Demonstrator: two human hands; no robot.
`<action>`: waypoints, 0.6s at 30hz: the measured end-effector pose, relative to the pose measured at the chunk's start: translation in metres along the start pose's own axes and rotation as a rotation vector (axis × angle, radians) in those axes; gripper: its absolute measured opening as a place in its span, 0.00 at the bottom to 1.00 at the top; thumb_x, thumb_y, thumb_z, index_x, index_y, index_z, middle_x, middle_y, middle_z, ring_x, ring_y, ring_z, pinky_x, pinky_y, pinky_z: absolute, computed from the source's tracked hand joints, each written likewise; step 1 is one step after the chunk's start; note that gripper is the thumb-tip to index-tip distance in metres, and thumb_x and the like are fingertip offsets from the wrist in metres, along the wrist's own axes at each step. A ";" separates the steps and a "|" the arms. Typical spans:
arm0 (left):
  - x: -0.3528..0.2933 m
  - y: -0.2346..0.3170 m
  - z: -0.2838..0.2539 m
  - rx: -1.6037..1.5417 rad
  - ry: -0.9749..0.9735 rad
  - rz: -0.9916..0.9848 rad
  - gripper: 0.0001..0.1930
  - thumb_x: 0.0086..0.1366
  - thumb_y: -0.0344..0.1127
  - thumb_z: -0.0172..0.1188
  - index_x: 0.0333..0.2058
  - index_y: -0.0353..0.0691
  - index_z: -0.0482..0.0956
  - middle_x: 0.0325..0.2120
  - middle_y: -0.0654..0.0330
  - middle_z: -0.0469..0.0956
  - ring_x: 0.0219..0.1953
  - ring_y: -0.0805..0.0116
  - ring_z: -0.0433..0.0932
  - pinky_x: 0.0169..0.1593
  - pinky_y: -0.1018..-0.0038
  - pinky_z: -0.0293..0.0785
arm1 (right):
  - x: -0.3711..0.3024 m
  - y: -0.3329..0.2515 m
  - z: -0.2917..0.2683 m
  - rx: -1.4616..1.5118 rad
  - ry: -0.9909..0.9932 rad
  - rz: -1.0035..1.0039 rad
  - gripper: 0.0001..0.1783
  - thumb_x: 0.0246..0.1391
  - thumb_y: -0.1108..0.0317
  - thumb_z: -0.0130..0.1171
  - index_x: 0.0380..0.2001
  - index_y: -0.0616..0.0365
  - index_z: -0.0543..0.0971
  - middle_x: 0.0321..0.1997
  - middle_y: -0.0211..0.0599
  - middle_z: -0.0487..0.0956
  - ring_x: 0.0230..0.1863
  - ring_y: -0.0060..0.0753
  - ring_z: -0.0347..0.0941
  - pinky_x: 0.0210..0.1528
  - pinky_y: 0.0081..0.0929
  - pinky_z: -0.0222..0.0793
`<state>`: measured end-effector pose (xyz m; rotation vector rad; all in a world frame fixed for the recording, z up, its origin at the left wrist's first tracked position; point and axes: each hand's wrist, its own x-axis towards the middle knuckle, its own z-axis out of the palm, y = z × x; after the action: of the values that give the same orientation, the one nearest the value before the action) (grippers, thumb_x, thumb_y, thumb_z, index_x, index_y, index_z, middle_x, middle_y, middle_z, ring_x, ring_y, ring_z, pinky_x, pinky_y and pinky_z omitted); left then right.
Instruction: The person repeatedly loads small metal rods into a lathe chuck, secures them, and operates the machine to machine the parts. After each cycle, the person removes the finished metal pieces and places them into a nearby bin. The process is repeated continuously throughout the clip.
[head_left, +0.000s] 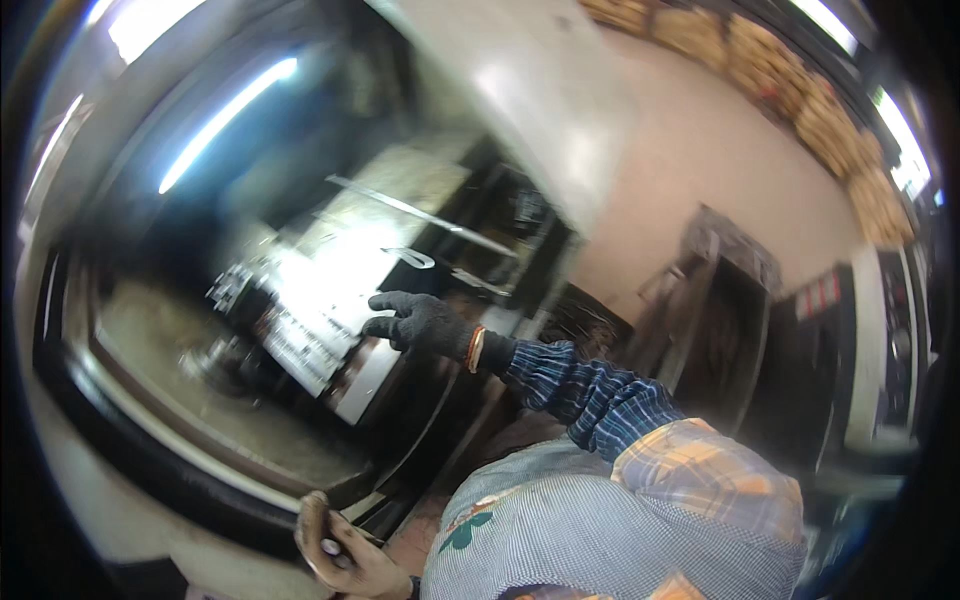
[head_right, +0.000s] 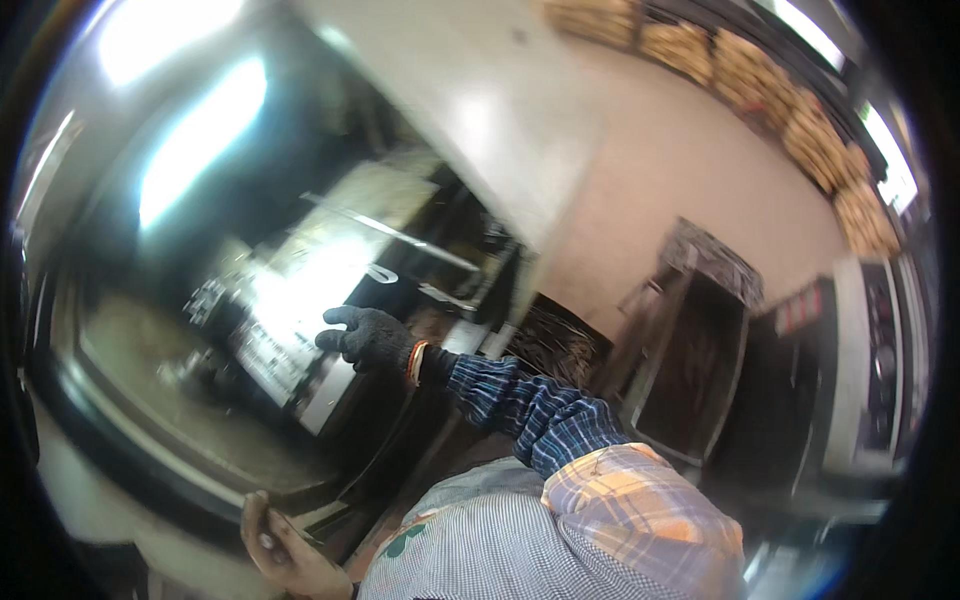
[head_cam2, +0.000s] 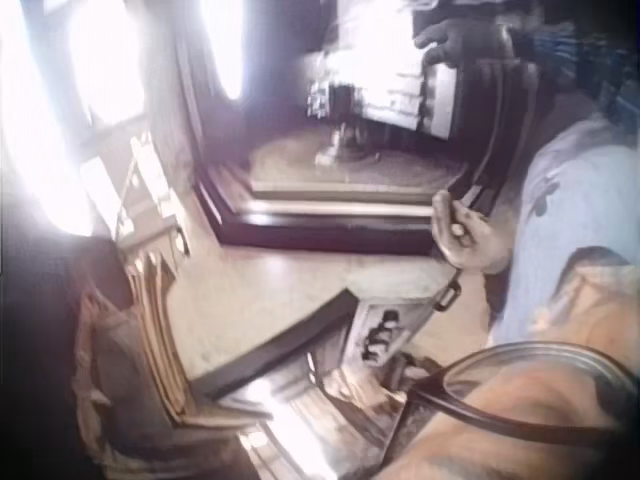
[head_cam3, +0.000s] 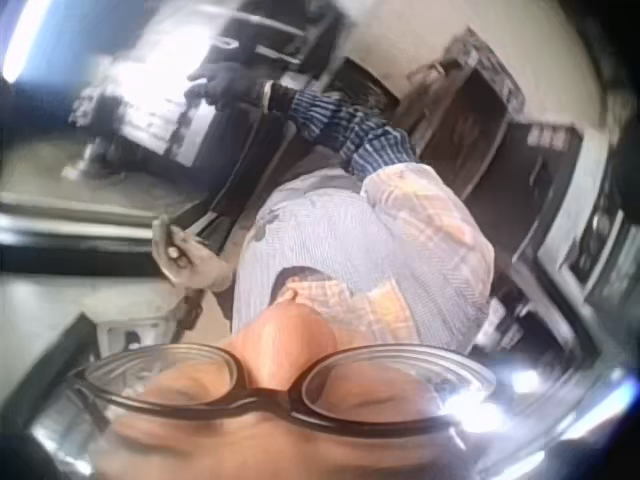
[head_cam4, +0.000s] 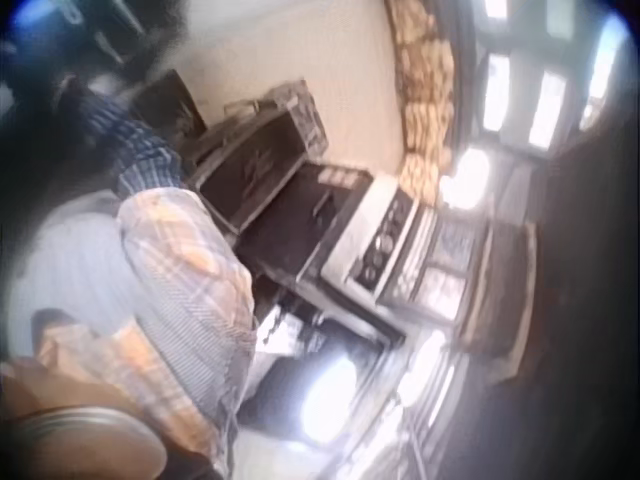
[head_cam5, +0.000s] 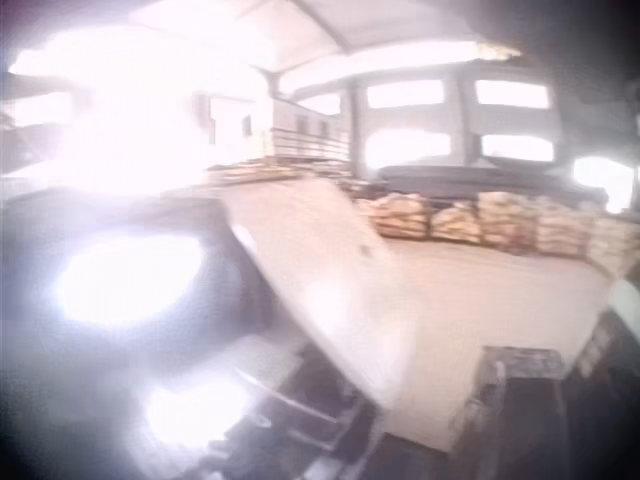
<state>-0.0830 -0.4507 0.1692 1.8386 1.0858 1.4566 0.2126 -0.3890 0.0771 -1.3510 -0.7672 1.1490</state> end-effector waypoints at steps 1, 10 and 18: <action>0.012 -0.001 0.014 -0.015 -0.066 0.079 0.14 0.72 0.27 0.60 0.52 0.23 0.79 0.47 0.47 0.82 0.42 0.65 0.82 0.44 0.76 0.78 | -0.027 0.001 -0.028 0.062 0.103 -0.047 0.36 0.60 0.55 0.67 0.66 0.61 0.70 0.36 0.34 0.82 0.26 0.22 0.75 0.25 0.22 0.72; -0.003 -0.044 0.121 -0.235 -0.488 0.024 0.13 0.72 0.22 0.53 0.52 0.22 0.77 0.48 0.47 0.80 0.51 0.58 0.80 0.57 0.67 0.77 | -0.206 0.102 -0.214 0.370 1.231 -0.310 0.14 0.64 0.69 0.58 0.51 0.58 0.80 0.33 0.32 0.82 0.26 0.20 0.75 0.27 0.21 0.74; -0.034 -0.014 0.175 -0.260 -0.627 -0.065 0.12 0.70 0.20 0.54 0.49 0.24 0.80 0.44 0.49 0.83 0.46 0.61 0.82 0.54 0.70 0.78 | -0.408 0.367 -0.386 -0.820 1.648 0.758 0.18 0.61 0.54 0.61 0.44 0.57 0.83 0.45 0.49 0.85 0.47 0.57 0.81 0.49 0.47 0.76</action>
<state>0.0788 -0.4617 0.0944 1.8560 0.6047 0.8340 0.3811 -0.9501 -0.2499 -2.6923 0.6547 -0.1826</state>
